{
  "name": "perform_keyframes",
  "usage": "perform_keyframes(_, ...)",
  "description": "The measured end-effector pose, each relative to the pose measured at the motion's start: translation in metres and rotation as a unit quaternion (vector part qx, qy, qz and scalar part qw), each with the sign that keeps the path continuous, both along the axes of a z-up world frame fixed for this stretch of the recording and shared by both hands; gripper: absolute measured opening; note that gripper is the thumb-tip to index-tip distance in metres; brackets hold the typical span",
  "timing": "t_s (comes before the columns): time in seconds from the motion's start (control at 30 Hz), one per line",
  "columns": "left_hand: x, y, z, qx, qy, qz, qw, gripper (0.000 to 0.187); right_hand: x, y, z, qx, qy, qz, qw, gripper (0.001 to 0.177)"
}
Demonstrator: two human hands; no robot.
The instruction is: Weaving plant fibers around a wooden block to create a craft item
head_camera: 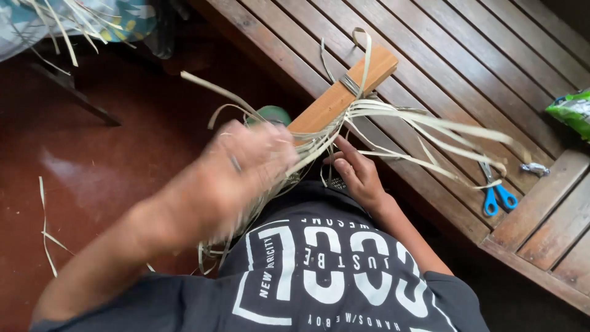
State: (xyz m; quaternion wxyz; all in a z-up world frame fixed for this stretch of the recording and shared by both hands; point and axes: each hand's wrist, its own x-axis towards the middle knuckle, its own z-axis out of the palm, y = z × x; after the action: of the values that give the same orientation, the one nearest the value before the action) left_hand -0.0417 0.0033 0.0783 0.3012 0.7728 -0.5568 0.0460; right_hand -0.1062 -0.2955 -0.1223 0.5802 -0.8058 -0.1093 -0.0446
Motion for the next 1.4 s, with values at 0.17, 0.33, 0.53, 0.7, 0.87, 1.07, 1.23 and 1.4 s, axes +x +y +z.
perform_keyframes(0.17, -0.038, -0.024, -0.021, 0.048, 0.219, -0.132, 0.965, 0.030, 0.011, 0.013, 0.000, -0.124, -0.056, 0.016, 0.991, 0.050)
perform_keyframes(0.33, -0.013, 0.008, -0.099, 0.138, -0.227, 0.120, 0.957, 0.029, 0.015, 0.026, 0.016, -0.155, -0.101, -0.010, 0.983, 0.053)
perform_keyframes(0.53, -0.006, -0.056, -0.064, -0.098, -0.025, 0.172, 0.980, 0.027, 0.018, 0.033, 0.011, -0.203, -0.108, -0.006, 0.973, 0.058)
perform_keyframes(0.7, 0.045, -0.132, -0.114, -0.103, -0.148, 0.320, 0.930, 0.056, 0.022, 0.032, -0.012, -0.295, -0.120, -0.031, 0.948, 0.055)
perform_keyframes(0.87, 0.079, -0.153, -0.165, -0.024, -0.120, 0.343, 0.931, 0.045, 0.023, 0.023, 0.017, -0.323, -0.131, -0.015, 0.937, 0.061)
perform_keyframes(1.07, 0.099, -0.157, -0.168, 0.076, 0.124, 0.358, 0.922, 0.017, 0.011, 0.006, 0.106, -0.380, -0.128, 0.108, 0.910, 0.047)
perform_keyframes(1.23, 0.114, -0.150, -0.160, 0.047, 0.327, 0.369, 0.869, 0.016, 0.015, -0.022, 0.112, -0.168, -0.190, 0.057, 0.966, 0.015)
perform_keyframes(1.4, 0.125, -0.149, -0.174, -0.066, 0.478, 0.325, 0.813, 0.016, 0.072, -0.056, 0.024, -0.167, -0.092, -0.125, 0.974, 0.029)
